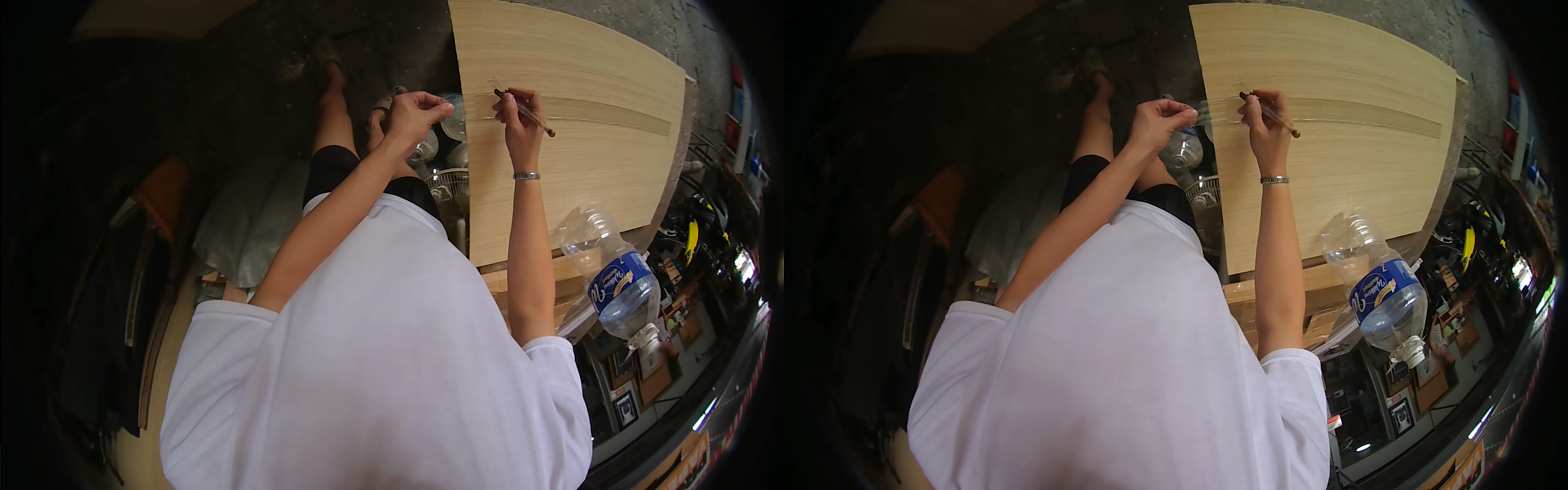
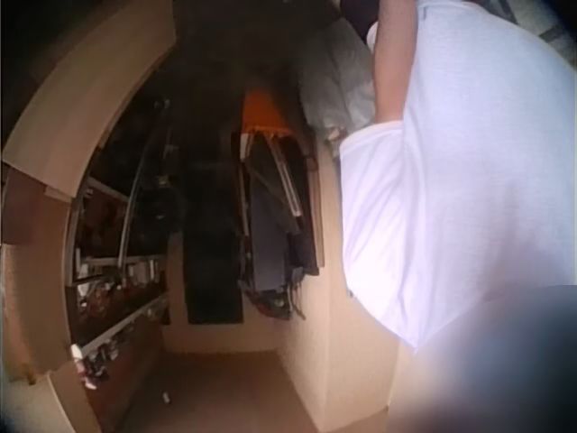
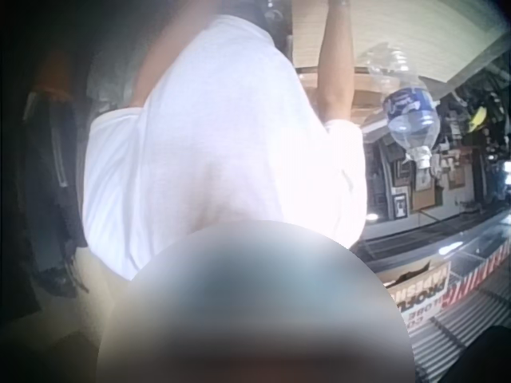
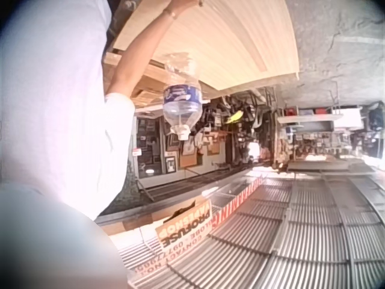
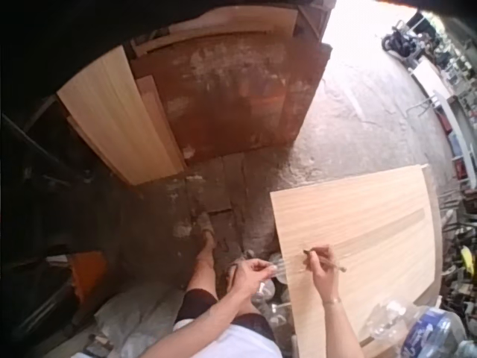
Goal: The person pours liquid from a plastic bottle into a small container, then uses a brush to apply the liquid onto a wooden board. They repeatedly dip the brush into the container and spread the liquid across the board's surface.
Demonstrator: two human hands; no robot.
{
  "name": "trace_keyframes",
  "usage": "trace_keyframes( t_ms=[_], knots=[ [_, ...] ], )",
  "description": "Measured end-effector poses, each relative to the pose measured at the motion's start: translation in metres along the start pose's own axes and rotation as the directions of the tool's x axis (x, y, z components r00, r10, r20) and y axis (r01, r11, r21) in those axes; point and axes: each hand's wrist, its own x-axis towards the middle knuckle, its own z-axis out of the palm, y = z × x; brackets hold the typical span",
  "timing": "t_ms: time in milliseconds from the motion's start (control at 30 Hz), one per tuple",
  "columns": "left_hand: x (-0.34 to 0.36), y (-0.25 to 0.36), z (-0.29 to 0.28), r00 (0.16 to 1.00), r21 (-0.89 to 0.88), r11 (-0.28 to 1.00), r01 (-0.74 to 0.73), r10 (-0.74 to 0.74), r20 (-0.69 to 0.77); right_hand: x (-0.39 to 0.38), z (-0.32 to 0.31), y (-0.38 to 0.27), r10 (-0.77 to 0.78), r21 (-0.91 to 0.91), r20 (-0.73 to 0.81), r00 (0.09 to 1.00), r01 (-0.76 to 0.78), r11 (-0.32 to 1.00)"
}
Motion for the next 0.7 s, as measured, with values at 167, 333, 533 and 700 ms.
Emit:
trace_keyframes(
  t_ms=[167, 333, 533, 700],
  knots=[
    [-0.005, 0.013, 0.028, 0.982, 0.303, 0.952, 0.037, 0.021, -0.187, -0.004, -0.008, -0.016, -0.024, -0.391, 0.125, 0.992, 0.072, 0.918],
    [0.001, 0.001, 0.042, 0.957, 0.304, 0.951, -0.06, 0.141, -0.252, 0.004, -0.003, -0.018, -0.077, -0.467, 0.244, 0.967, 0.187, 0.864],
    [0.009, -0.011, 0.039, 0.968, 0.291, 0.954, -0.071, 0.137, -0.212, 0.009, 0.002, -0.019, -0.102, -0.479, 0.313, 0.944, 0.25, 0.841],
    [0.014, -0.015, 0.032, 0.99, 0.279, 0.958, -0.067, 0.098, -0.098, 0.015, 0.004, -0.019, -0.124, -0.531, 0.343, 0.931, 0.301, 0.792]
  ],
)
